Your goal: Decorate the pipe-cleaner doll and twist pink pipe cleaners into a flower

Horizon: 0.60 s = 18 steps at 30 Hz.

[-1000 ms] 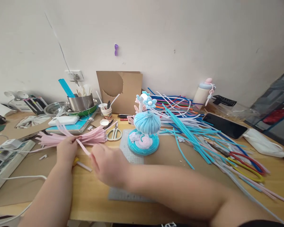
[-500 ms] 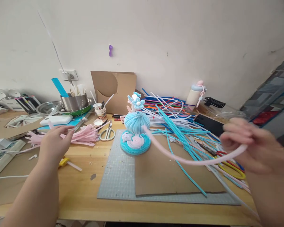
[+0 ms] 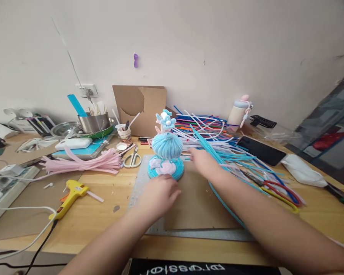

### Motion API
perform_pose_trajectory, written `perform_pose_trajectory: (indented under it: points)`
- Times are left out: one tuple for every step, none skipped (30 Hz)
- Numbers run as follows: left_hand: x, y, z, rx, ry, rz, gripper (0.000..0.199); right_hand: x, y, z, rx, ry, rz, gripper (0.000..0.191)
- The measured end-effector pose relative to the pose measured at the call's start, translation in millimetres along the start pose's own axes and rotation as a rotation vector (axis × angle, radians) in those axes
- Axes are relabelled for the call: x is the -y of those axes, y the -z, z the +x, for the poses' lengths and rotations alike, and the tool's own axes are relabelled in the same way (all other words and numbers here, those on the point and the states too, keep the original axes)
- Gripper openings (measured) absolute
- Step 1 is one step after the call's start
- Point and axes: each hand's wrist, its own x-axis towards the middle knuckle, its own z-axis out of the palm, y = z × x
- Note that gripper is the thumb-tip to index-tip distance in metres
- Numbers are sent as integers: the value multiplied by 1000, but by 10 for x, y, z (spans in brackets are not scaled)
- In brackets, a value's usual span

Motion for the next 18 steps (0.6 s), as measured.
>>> perform_pose_trajectory:
  points:
    - [22, -51, 60, -29, -2, 10, 13, 42, -124, 34, 15, 2, 17, 24]
    - [63, -98, 112, -58, -13, 16, 13, 76, -222, 67, 15, 5, 34, 19]
    - [117, -144, 154, -101, -19, 13, 14, 104, -297, 98, 11, 12, 55, 17]
    - [176, -191, 184, -144, -24, 2, 15, 127, -355, 128, 6, 27, 78, 16]
    - [236, -238, 202, -168, -34, -19, 17, 146, -400, 154, 4, 50, 103, 15]
    - [291, -283, 210, -177, -45, -45, 18, 162, -439, 176, 5, 77, 128, 15]
    - [338, -325, 212, -179, -56, -77, 19, 173, -474, 192, 11, 103, 151, 15]
    - [374, -361, 209, -178, -63, -111, 20, 179, -508, 203, 18, 126, 171, 17]
    - [400, -391, 204, -178, -67, -139, 20, 181, -539, 209, 25, 142, 188, 18]
    - [414, -414, 200, -178, -68, -161, 20, 177, -569, 210, 29, 151, 204, 20]
    - [419, -431, 198, -181, -67, -173, 20, 171, -596, 207, 27, 152, 219, 20]
    - [417, -443, 197, -184, -65, -173, 20, 162, -619, 204, 19, 146, 233, 20]
    - [409, -451, 196, -186, -64, -163, 19, 152, -639, 201, 7, 136, 246, 20]
    - [398, -456, 195, -185, -63, -148, 19, 143, -656, 200, -6, 124, 257, 19]
    - [386, -460, 193, -182, -63, -130, 19, 135, -668, 205, -19, 113, 267, 18]
    - [373, -464, 189, -178, -61, -113, 19, 130, -678, 215, -30, 104, 276, 17]
    - [362, -467, 184, -171, -59, -100, 18, 126, -684, 233, -37, 100, 284, 16]
    - [352, -469, 176, -164, -56, -89, 18, 123, -686, 258, -40, 99, 294, 17]
